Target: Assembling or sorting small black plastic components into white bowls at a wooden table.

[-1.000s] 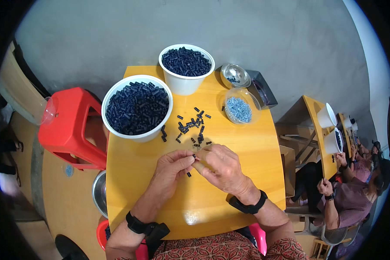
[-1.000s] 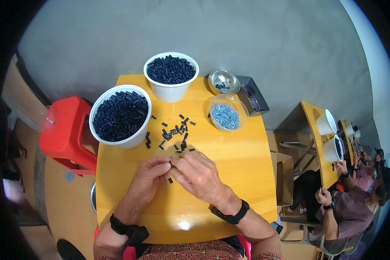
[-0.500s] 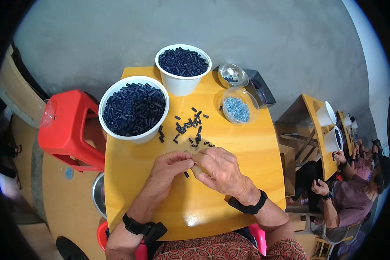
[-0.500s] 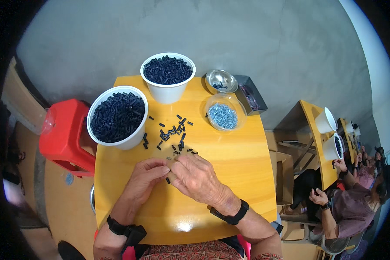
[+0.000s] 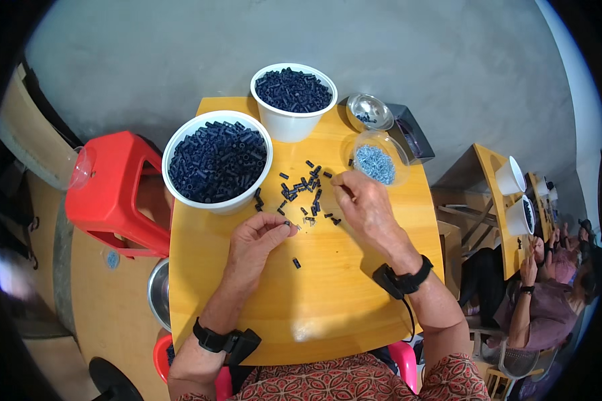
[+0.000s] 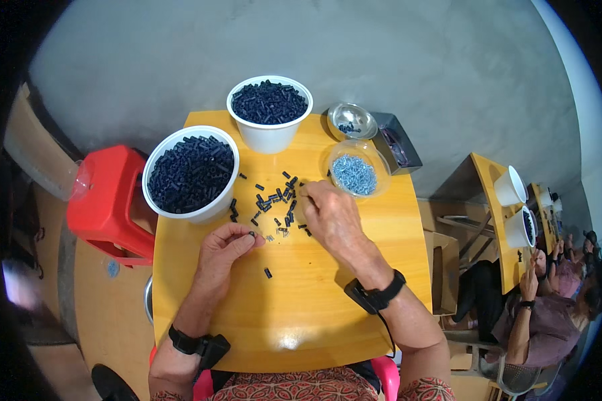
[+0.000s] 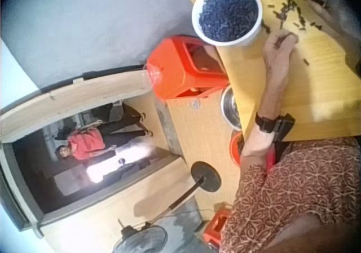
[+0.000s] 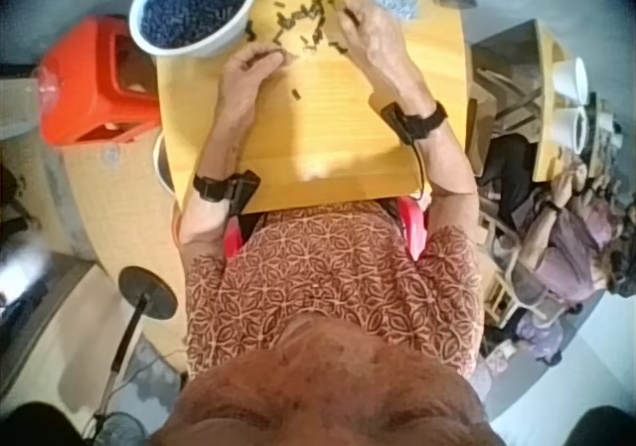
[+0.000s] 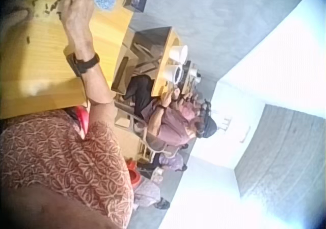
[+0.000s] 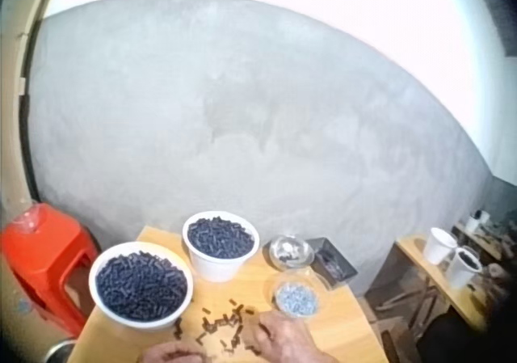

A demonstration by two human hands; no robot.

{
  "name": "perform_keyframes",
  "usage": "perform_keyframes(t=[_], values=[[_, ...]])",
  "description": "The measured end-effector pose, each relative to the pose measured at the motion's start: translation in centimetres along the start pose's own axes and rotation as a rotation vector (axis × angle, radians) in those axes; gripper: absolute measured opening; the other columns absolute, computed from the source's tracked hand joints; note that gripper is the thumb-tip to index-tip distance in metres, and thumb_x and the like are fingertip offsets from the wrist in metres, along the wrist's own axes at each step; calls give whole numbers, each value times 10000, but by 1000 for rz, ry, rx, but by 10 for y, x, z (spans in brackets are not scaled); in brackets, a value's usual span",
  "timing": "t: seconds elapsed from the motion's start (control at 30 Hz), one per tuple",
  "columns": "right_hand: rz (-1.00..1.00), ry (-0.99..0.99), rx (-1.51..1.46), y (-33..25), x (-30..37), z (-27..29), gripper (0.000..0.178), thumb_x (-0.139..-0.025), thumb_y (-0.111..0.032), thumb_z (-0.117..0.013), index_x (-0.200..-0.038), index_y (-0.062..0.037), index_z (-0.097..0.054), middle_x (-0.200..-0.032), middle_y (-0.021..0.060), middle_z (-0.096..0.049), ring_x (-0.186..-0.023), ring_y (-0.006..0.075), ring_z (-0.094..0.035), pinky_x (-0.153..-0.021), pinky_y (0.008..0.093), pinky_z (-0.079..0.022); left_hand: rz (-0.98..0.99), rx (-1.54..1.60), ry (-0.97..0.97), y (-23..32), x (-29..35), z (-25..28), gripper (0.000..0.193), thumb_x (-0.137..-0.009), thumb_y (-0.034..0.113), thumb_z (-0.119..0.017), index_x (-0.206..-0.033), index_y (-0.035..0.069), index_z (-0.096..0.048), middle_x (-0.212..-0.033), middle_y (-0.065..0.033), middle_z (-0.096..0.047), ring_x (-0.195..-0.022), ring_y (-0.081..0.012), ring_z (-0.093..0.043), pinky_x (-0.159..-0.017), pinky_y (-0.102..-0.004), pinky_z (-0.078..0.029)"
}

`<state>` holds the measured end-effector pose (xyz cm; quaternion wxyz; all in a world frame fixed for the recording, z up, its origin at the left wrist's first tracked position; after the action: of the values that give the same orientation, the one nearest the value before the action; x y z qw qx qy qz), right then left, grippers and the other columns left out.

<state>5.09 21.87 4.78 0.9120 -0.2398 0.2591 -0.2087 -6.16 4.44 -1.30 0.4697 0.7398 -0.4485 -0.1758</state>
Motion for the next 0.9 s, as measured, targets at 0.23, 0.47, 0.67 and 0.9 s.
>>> perform_keyframes(t=[0.23, 0.47, 0.67, 0.9], values=[[-8, -45, 318, 24, -23, -34, 58, -746, -43, -597, -764, 7, -573, -791, 205, -614, -746, 376, -616, -652, 440, -505, -23, -37, 57, -5, -3, -2, 98, -839, 15, -662, -931, -1, -633, -893, -46, -659, -843, -102, -612, -782, -223, -490], [-67, -81, 270, 33, -22, -49, 127, -733, -78, -633, -834, -2, -617, -801, 196, -618, -771, 374, -610, -701, 443, -498, -38, -97, 99, -3, -4, -2, 73, -830, 25, -658, -900, 18, -639, -873, -46, -668, -810, -103, -613, -774, -228, -476], [-32, -53, 289, 33, -25, -49, 124, -737, -70, -626, -825, 12, -598, -849, 188, -610, -785, 375, -618, -682, 430, -509, -10, -99, 102, -2, -3, -3, 83, -828, 32, -674, -899, 16, -633, -875, -27, -651, -827, -89, -599, -773, -214, -473], [12, -41, 146, -1, -10, -33, 102, -740, -44, -631, -815, -4, -575, -804, 172, -584, -712, 361, -594, -634, 429, -499, -16, -31, 176, 0, 2, -4, 103, -854, 38, -639, -953, 21, -617, -901, -63, -671, -870, -116, -628, -803, -226, -477]])
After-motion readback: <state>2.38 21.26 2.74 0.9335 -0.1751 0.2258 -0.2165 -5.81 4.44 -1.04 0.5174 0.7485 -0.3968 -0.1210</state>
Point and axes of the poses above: each hand's wrist, its own x-axis away from the middle knuckle, its own z-axis out of the back of the hand, y = z × x, the point moved 2 cm from there along -x, towards the middle knuckle
